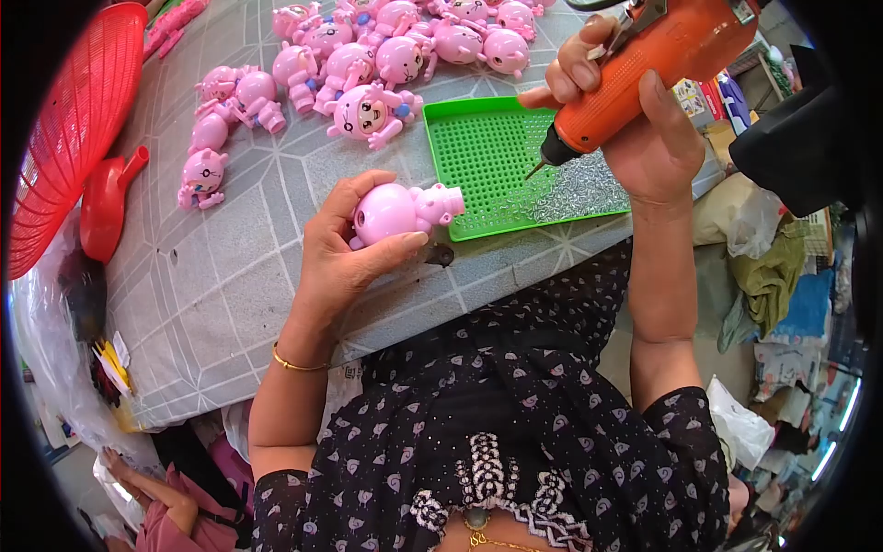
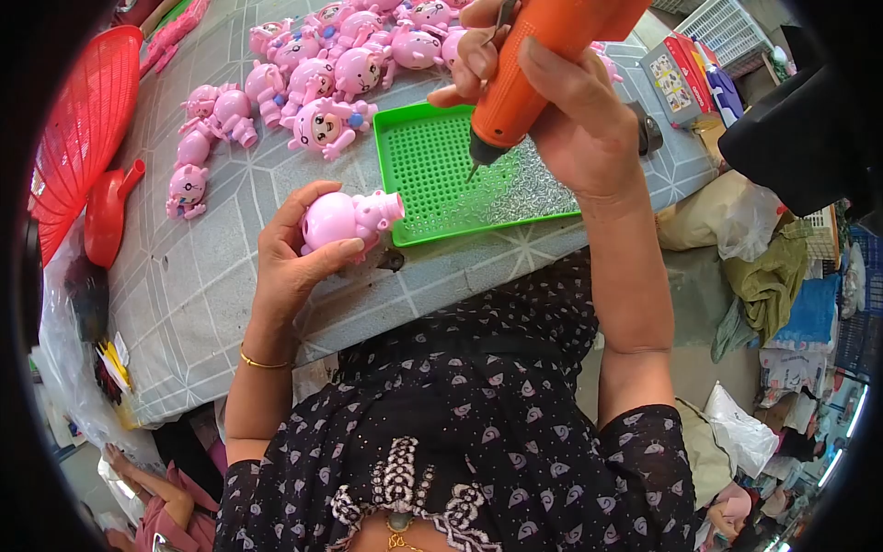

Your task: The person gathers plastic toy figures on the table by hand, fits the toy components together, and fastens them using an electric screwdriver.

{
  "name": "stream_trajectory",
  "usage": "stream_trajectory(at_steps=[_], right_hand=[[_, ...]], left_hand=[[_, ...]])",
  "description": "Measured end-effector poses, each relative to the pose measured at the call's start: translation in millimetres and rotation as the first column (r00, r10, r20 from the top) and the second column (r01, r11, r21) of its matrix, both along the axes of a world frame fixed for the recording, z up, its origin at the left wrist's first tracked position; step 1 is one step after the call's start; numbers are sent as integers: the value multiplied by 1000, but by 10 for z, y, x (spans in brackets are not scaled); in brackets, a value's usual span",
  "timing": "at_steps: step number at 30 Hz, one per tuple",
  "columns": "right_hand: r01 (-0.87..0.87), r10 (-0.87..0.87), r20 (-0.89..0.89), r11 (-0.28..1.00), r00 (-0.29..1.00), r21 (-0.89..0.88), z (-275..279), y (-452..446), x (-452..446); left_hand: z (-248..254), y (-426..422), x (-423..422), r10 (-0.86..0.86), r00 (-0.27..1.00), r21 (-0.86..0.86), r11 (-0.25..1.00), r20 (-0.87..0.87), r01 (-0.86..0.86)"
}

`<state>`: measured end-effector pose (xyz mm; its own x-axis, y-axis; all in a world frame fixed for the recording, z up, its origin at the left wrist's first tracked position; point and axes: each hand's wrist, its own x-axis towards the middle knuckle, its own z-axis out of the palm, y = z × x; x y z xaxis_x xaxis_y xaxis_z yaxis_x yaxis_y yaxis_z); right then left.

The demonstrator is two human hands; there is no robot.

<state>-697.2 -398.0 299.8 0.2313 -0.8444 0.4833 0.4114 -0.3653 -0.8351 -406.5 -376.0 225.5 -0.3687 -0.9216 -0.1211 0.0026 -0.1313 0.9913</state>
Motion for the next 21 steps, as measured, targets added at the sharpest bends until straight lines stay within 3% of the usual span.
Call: stream_trajectory(at_steps=[1, 3, 6, 8, 10, 12, 13, 16, 17, 21], right_hand=[[-2, 2, -2, 1000, 1000, 0, -2, -5, -20], [150, -206, -279, 967, 938, -207, -9, -7, -98], [174, -274, -324, 936, 905, -305, -33, 10, -133], [154, -195, -195, 966, 961, -208, -13, 43, -18], [187, -221, -160, 961, 962, -202, -8, 33, 44], [182, -185, -114, 983, 976, -34, -54, 37, 29], [319, -319, -21, 948, 947, -24, -110, 21, 150], [273, -268, -65, 957, 961, 95, -168, 77, 160], [328, -324, -57, 933, 944, 144, -184, 107, 221], [321, -320, -29, 939, 947, 123, -323, 101, 233]], left_hand=[[-3, -3, 0, -1, 1000, -8, 1000, 6, 1], [-13, -3, 8, -2, 1000, -15, 1000, 11, 2], [-33, -2, 9, -14, 1000, -57, 998, 9, 14], [-37, 7, 9, -23, 999, -120, 992, 28, 27], [-47, 9, 12, -26, 999, -130, 991, 28, 30], [-62, 8, 15, -28, 999, -140, 990, 28, 32], [-78, 6, 17, -27, 999, -162, 986, 27, 31], [-95, -4, 17, -21, 999, -210, 977, 36, 28], [-101, -5, 17, -18, 999, -238, 971, 47, 29], [-110, -6, 12, -4, 998, -247, 969, 69, 21]])
